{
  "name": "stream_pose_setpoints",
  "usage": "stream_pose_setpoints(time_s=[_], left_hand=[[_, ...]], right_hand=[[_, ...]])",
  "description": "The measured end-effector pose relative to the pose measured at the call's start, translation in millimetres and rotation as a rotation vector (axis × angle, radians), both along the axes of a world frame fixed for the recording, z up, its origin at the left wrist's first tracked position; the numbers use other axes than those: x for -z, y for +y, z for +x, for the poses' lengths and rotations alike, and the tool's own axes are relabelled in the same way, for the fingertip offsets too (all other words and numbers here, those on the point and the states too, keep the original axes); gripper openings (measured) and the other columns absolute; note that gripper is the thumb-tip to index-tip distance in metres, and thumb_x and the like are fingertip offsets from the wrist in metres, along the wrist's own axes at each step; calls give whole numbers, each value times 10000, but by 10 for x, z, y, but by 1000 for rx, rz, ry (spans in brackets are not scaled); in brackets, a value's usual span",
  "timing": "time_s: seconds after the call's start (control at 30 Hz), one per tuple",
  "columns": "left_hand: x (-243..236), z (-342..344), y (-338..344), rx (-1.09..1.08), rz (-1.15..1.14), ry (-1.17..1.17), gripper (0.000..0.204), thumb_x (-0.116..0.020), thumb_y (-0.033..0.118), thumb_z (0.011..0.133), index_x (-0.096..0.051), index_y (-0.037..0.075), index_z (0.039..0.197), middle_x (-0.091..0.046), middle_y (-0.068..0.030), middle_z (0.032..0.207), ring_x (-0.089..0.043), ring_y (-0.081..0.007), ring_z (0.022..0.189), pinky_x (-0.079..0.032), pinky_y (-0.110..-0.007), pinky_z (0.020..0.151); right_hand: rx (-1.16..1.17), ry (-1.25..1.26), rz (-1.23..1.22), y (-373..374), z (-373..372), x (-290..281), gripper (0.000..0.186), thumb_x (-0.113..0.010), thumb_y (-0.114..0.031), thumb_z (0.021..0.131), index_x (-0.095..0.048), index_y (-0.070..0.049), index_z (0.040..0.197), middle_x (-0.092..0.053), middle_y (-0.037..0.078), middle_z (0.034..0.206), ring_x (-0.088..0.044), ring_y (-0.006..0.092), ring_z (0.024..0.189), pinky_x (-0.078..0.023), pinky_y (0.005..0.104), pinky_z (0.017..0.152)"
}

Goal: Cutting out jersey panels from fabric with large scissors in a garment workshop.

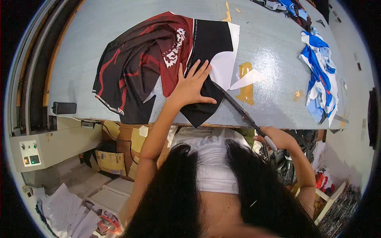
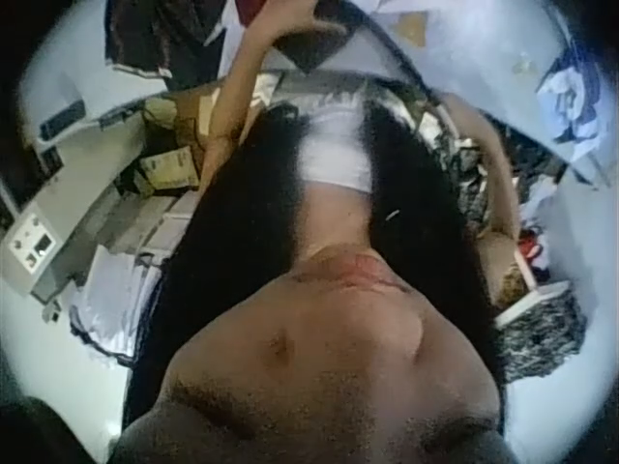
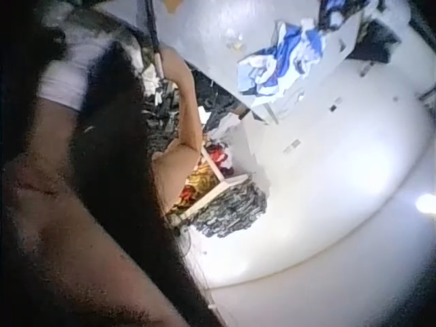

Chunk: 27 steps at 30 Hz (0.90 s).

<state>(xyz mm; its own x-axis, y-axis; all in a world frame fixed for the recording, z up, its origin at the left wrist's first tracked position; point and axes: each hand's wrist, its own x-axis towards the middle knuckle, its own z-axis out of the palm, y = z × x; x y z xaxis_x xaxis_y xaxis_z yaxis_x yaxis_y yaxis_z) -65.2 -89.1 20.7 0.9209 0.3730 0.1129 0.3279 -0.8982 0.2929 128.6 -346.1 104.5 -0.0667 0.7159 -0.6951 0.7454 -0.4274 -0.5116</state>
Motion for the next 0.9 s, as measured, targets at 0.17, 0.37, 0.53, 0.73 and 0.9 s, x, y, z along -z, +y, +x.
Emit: stream_pose_setpoints(time_s=[0.17,0.37,0.53,0.73,0.9], left_hand=[[5,8,5,7,3,-6,1137,-632,702,533,-205,84,1387,-171,-88,1455,-135,-269,1343,-42,-623,1015],[-24,2,8,-29,8,27,1097,-639,675,561,-222,79,1382,-184,-89,1452,-138,-271,1342,-42,-602,1026],[-59,-51,166,9,-80,-42,935,-668,595,591,-374,75,1310,-303,-58,1397,-226,-254,1304,-91,-574,1034],[-72,-56,162,-5,-39,-71,963,-679,613,547,-396,77,1294,-329,-30,1380,-259,-245,1286,-110,-602,1013],[-17,-40,176,-14,-18,-83,1028,-659,650,534,-357,54,1314,-304,-32,1398,-255,-235,1292,-114,-608,1010]], right_hand=[[20,14,-7,-2,-37,1,484,-478,-417,875,-524,63,832,-566,276,748,-565,424,747,-437,435,680],[88,51,-129,50,-150,-122,491,-456,-426,888,-508,61,925,-582,238,723,-603,346,706,-459,404,647],[163,169,-142,57,-203,-98,567,-445,-484,880,-474,72,987,-589,205,730,-618,257,671,-470,356,605],[57,26,-113,242,-311,-39,667,-421,-565,851,-505,94,906,-583,261,759,-601,348,695,-458,402,652],[186,45,-128,325,-429,-25,678,-397,-588,848,-512,79,809,-568,297,758,-580,416,766,-438,432,697]])
